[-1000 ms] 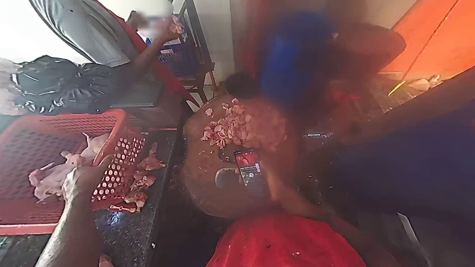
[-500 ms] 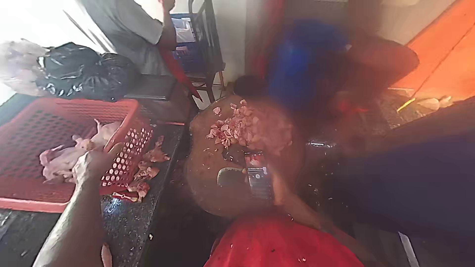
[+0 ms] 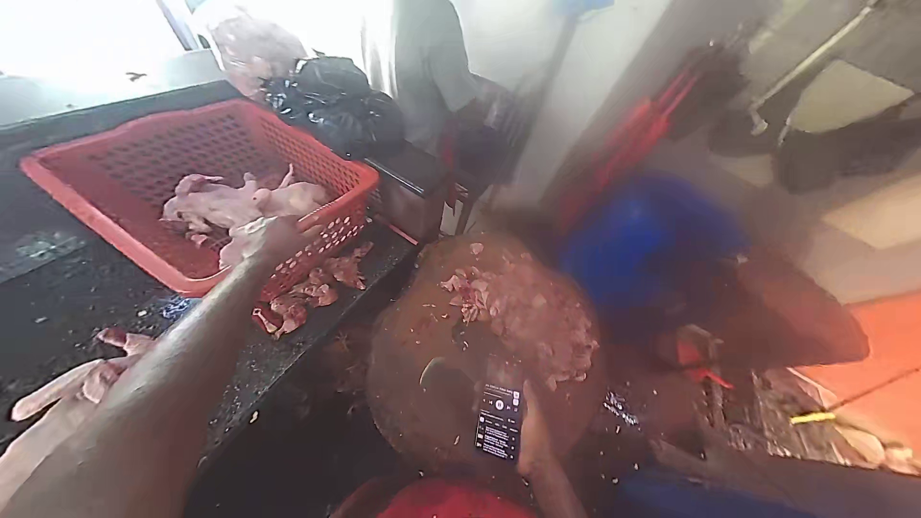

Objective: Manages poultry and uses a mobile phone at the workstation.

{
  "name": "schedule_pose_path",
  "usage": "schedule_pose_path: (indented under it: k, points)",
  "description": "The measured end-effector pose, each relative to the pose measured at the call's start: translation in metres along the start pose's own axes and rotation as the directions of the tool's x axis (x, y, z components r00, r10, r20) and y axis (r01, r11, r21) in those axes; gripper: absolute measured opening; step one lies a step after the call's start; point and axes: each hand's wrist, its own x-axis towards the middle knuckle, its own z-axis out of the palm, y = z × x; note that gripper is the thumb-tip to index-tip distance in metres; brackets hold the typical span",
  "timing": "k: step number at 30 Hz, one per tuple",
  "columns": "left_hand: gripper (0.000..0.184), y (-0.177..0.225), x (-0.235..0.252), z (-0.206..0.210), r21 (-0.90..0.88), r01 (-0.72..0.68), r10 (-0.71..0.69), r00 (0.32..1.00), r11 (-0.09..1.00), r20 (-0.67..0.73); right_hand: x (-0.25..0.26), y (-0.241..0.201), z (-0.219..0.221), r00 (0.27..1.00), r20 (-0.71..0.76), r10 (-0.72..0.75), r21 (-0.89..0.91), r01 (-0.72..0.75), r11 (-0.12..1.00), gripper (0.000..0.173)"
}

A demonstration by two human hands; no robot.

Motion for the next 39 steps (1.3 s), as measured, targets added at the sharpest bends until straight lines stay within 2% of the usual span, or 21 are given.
schedule_pose_path:
  k: [2, 6, 12, 16, 17, 20, 26, 28, 31, 37, 39]
  points:
    - [0.063, -0.001, 0.002, 0.002, 0.004, -0.008, 0.008, 1.000, 1.000, 0.004, 0.014, 0.000, 0.003, 0.999, -0.007, 0.052, -0.036, -0.052, 0.998, 0.084]
    - [0.070, -0.015, 0.022, 0.018, 0.068, 0.006, -0.003, 0.999, 0.998, -0.043, 0.054, -0.001, 0.017, 0.977, -0.151, 0.148, -0.123, -0.167, 0.978, 0.078]
    - [0.071, -0.003, 0.008, 0.001, 0.046, 0.041, -0.041, 0.999, 0.998, 0.002, 0.113, -0.006, 0.045, 0.984, -0.087, 0.156, -0.154, -0.168, 0.974, 0.068]
    - [0.072, 0.005, 0.008, -0.002, 0.011, 0.034, -0.035, 0.999, 0.999, 0.038, 0.120, -0.009, 0.081, 0.987, -0.111, 0.113, -0.252, -0.138, 0.958, 0.064]
    - [0.072, 0.005, 0.009, -0.002, 0.004, 0.020, -0.020, 0.998, 1.000, 0.053, 0.122, -0.005, 0.084, 0.991, -0.079, 0.111, -0.244, -0.127, 0.961, 0.064]
    - [0.074, 0.006, 0.008, -0.007, 0.095, 0.037, -0.040, 0.999, 0.995, 0.024, 0.132, 0.006, 0.087, 0.986, -0.002, 0.168, -0.177, -0.166, 0.970, 0.063]
    - [0.075, 0.001, 0.018, 0.009, 0.217, 0.069, -0.060, 0.997, 0.974, -0.047, 0.138, 0.010, 0.084, 0.977, -0.010, 0.212, -0.138, -0.211, 0.968, 0.059]
    - [0.076, 0.004, 0.018, 0.007, 0.241, 0.085, -0.079, 0.996, 0.967, -0.033, 0.146, 0.014, 0.080, 0.971, 0.004, 0.239, -0.151, -0.236, 0.960, 0.062]
    - [0.078, -0.005, 0.025, 0.011, 0.324, 0.087, -0.055, 0.993, 0.942, -0.107, 0.155, 0.024, 0.078, 0.963, 0.004, 0.271, -0.150, -0.267, 0.952, 0.069]
    - [0.076, -0.004, 0.024, 0.021, 0.323, 0.081, -0.034, 0.989, 0.943, -0.147, 0.135, 0.020, 0.064, 0.970, 0.091, 0.224, -0.053, -0.220, 0.974, 0.059]
    - [0.076, -0.003, 0.029, 0.019, 0.325, 0.075, -0.027, 0.988, 0.943, -0.150, 0.126, 0.017, 0.069, 0.968, 0.052, 0.247, -0.071, -0.243, 0.967, 0.057]
